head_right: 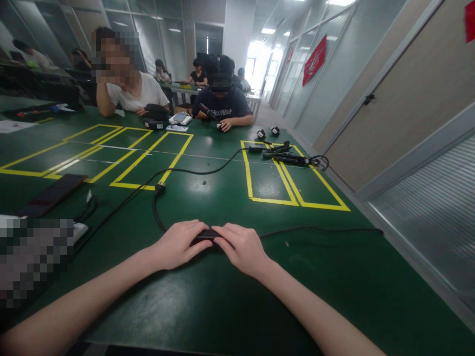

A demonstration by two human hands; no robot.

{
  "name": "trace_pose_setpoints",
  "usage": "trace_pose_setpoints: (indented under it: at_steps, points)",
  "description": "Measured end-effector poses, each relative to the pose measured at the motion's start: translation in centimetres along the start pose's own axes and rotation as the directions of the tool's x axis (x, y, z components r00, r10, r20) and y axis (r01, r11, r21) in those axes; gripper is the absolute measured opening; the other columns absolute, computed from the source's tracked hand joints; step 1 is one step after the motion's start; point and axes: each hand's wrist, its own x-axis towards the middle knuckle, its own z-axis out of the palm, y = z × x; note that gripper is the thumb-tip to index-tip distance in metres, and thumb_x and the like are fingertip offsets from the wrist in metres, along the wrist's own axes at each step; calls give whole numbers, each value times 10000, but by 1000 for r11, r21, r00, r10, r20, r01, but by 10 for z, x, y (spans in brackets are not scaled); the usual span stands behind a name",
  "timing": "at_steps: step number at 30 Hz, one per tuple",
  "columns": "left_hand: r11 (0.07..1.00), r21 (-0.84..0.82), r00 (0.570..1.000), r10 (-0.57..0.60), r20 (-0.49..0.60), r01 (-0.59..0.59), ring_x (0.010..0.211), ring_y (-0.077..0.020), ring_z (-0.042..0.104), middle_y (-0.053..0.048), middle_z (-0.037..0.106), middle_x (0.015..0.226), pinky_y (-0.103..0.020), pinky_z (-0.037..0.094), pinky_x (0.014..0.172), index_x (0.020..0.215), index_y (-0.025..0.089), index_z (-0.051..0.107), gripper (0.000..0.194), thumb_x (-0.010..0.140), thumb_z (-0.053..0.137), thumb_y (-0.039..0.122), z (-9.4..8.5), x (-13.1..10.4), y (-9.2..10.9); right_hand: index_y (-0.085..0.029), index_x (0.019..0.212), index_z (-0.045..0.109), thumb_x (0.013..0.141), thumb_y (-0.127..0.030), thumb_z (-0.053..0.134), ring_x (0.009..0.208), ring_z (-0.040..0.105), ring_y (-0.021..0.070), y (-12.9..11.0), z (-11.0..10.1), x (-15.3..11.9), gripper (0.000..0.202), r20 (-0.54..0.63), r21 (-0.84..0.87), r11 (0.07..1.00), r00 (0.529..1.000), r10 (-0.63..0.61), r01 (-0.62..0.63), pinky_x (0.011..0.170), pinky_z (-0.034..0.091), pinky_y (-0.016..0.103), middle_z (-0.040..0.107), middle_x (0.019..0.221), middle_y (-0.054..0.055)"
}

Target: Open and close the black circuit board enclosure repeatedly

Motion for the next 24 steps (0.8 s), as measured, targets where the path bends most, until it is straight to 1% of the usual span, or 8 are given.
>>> trace_pose_setpoints:
  at_steps: [2,4,7,9,13,16,19,24]
  points:
    - [998,38,998,42,-45,-40,1045,-270,685,-105,719,1174,-383,527,899,1278,184,572,386,1024,593,475,0,0,3,-201,1229,718,1111,-316,408,814,711,206,-2,1,0,352,-41,19,999,998,50,-49,704,546,307,752,944,82]
    - [985,135,991,116,-59,-107,1150,-305,659,-142,672,1317,-423,508,961,1445,181,461,583,972,683,439,-1,0,7,-207,1075,738,1111,-316,385,758,690,202,-5,2,1,371,-72,72,989,988,135,-130,680,534,306,731,866,71]
    - [940,291,981,192,-14,-179,1199,-308,643,-155,642,1374,-427,482,979,1531,196,361,629,984,663,269,-1,0,12,-214,849,662,1113,-353,366,680,654,196,-7,2,2,420,-67,179,955,966,251,-236,622,495,300,684,750,48]
    - [922,337,980,197,10,-189,1177,-295,653,-147,666,1325,-415,477,969,1530,187,355,599,996,625,196,0,1,13,-223,884,614,1115,-388,367,639,637,185,-8,2,2,376,-20,252,920,949,314,-299,584,461,290,664,714,17]
    - [924,335,982,184,29,-183,1123,-303,668,-151,692,1246,-423,485,963,1448,133,433,541,973,674,228,3,1,12,-241,1006,516,1110,-389,372,519,559,152,-9,-2,2,231,67,306,863,914,401,-401,520,389,264,584,611,-65]
    - [937,291,981,175,80,-191,1060,-306,680,-141,709,1163,-423,511,913,1332,121,517,422,975,686,272,3,1,7,-227,1082,550,1036,-367,533,630,629,161,-10,-8,1,148,153,214,937,957,246,-275,596,460,269,674,788,-14]
    - [952,203,970,205,131,-229,1019,-289,686,-117,717,1105,-398,525,880,1250,139,558,324,979,682,268,1,-1,0,-230,1281,559,914,-335,728,873,716,207,-8,-12,0,417,264,141,986,963,52,-92,732,538,292,728,1076,63]
    - [963,141,972,224,65,-232,1051,-262,694,-113,721,1175,-373,519,913,1390,162,503,429,985,641,203,2,-4,-9,-206,1222,581,957,-289,676,906,747,224,-3,-11,-3,293,243,16,1000,970,-20,17,720,551,297,743,1082,85]
